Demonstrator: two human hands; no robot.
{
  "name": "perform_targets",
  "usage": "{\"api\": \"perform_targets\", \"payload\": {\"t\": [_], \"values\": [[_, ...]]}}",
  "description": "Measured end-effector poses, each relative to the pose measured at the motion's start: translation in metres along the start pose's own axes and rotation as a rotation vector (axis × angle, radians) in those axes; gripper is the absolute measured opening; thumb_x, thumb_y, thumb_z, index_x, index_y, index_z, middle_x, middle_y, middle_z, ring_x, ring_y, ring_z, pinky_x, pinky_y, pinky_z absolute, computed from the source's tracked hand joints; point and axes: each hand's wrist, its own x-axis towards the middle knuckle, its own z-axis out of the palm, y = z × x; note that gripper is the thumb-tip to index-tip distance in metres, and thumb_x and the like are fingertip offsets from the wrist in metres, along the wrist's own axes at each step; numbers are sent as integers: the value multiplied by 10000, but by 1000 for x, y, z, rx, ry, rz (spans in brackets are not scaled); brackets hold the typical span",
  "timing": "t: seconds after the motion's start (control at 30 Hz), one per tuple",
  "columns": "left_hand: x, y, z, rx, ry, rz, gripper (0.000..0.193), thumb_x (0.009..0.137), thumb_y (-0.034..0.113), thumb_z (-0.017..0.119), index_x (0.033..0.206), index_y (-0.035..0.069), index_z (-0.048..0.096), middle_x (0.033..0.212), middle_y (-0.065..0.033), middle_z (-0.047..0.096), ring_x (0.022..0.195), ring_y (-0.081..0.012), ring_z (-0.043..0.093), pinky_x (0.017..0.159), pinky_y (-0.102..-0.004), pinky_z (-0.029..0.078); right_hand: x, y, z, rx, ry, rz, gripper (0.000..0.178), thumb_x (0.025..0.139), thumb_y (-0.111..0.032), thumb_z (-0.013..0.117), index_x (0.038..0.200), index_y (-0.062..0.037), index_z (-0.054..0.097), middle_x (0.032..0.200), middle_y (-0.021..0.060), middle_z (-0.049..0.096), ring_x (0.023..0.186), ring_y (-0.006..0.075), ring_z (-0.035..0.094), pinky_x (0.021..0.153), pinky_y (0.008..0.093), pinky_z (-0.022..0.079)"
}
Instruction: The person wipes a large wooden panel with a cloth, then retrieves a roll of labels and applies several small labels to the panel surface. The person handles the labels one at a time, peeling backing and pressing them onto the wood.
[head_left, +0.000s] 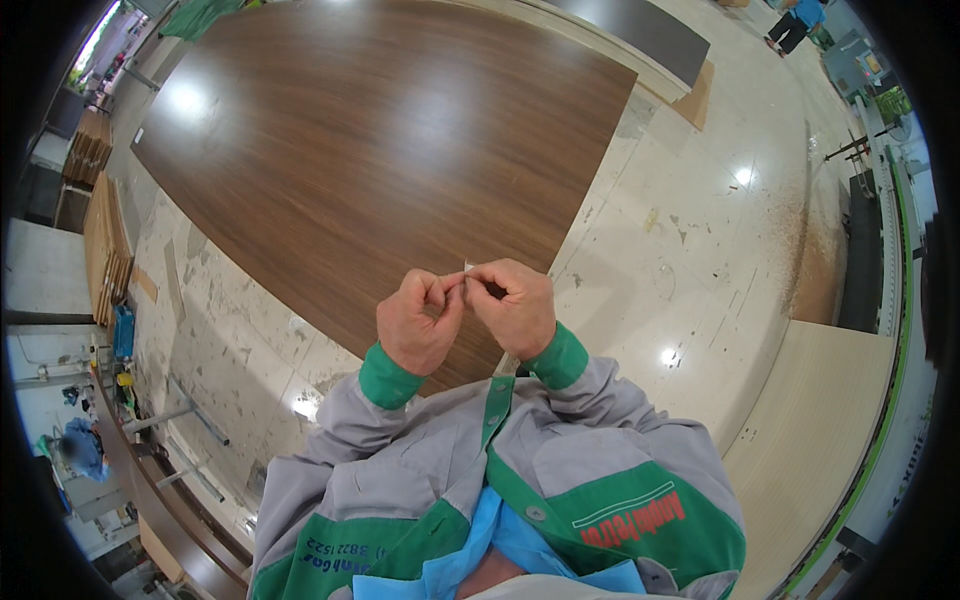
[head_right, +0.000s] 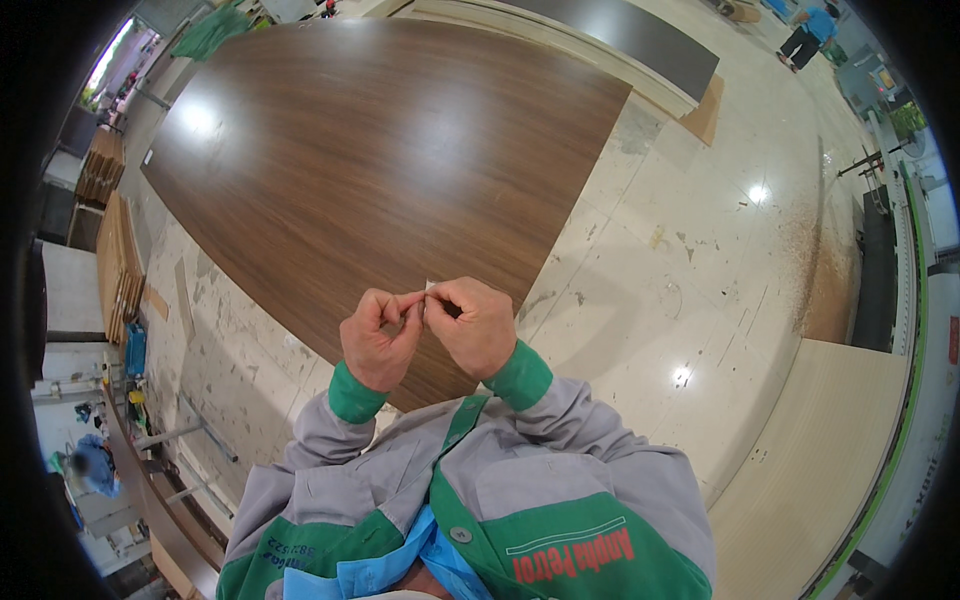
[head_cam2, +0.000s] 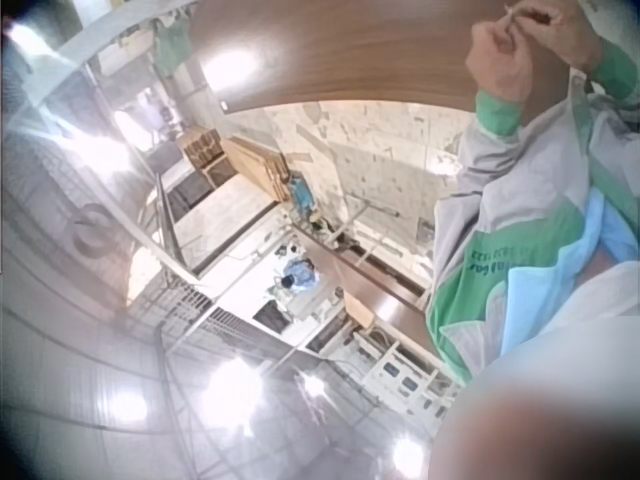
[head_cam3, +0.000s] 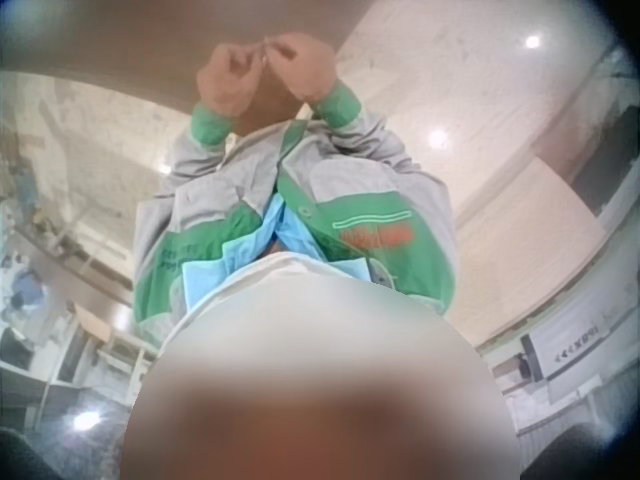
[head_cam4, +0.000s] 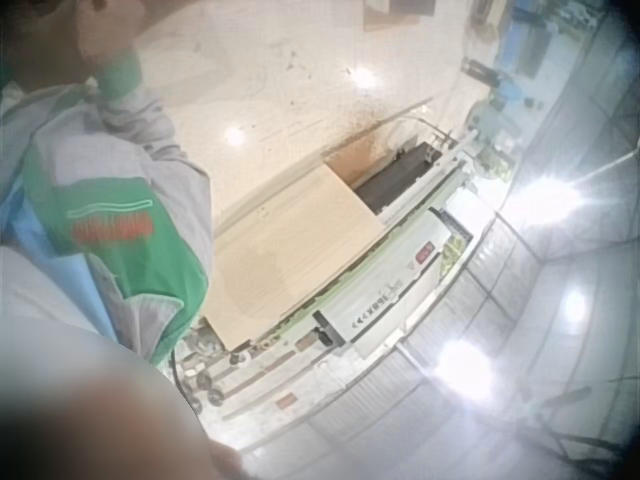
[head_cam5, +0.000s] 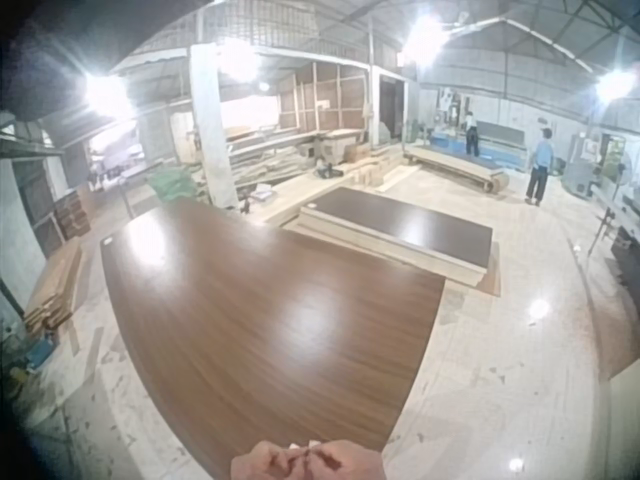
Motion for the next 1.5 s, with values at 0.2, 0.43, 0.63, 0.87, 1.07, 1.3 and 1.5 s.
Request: {"api": "perform_targets", "payload": {"t": [0.2, 0.43, 0.63, 0.87, 1.07, 1.3, 1.5], "values": [[0, 1, 4, -76, 35, -2, 294, 915, 46, 732, 834, 71, 451, 912, -143, 771, 807, -158, 744, 677, -285, 568, -1, 2, 5, 63, 57, -12, 88, 836, -25, 727, 921, -3, 721, 829, 94, 713, 709, 141, 660, 644, 278, 527], [-2, 3, 6, -159, 29, -42, 318, 936, -28, 689, 841, 62, 399, 1024, -165, 769, 857, -36, 572, 726, -214, 521, -2, 1, 6, 128, 67, 12, 90, 872, -20, 713, 958, 3, 728, 855, 79, 722, 730, 112, 653, 647, 263, 525], [-2, 4, 3, -209, 33, -59, 317, 934, -22, 695, 842, 59, 403, 1023, -156, 772, 845, -30, 573, 722, -208, 515, -1, 4, -1, 213, -33, 40, 89, 896, -15, 708, 979, 10, 732, 864, 71, 722, 742, 101, 647, 656, 250, 514], [-1, 4, 2, -121, 10, -46, 303, 925, -8, 710, 839, 49, 425, 1021, -173, 772, 877, -50, 615, 744, -227, 529, -1, 3, -2, 71, -31, -43, 87, 901, -10, 716, 980, 8, 745, 854, 57, 721, 732, 84, 638, 634, 238, 506], [-1, 4, 3, -99, 0, -29, 297, 927, -13, 703, 841, 48, 425, 1027, -182, 771, 882, -60, 632, 739, -240, 548, 2, 1, 0, 14, 23, -88, 73, 851, -15, 732, 921, -4, 717, 831, 90, 711, 708, 141, 658, 629, 272, 520], [0, 2, 4, -146, -6, -68, 318, 930, -14, 701, 840, 58, 405, 1013, -172, 772, 835, -55, 619, 710, -235, 545, 2, 3, 2, 92, 39, -24, 94, 826, -16, 735, 916, -8, 709, 839, 80, 708, 717, 131, 655, 647, 275, 528], [2, -1, 2, -182, 13, -102, 325, 901, 16, 731, 827, 69, 419, 935, -137, 773, 799, -83, 663, 691, -250, 554, 0, 6, 1, 136, -21, -7, 56, 881, -10, 724, 936, -5, 719, 829, 2, 694, 736, 45, 600, 644, 214, 493]]}}
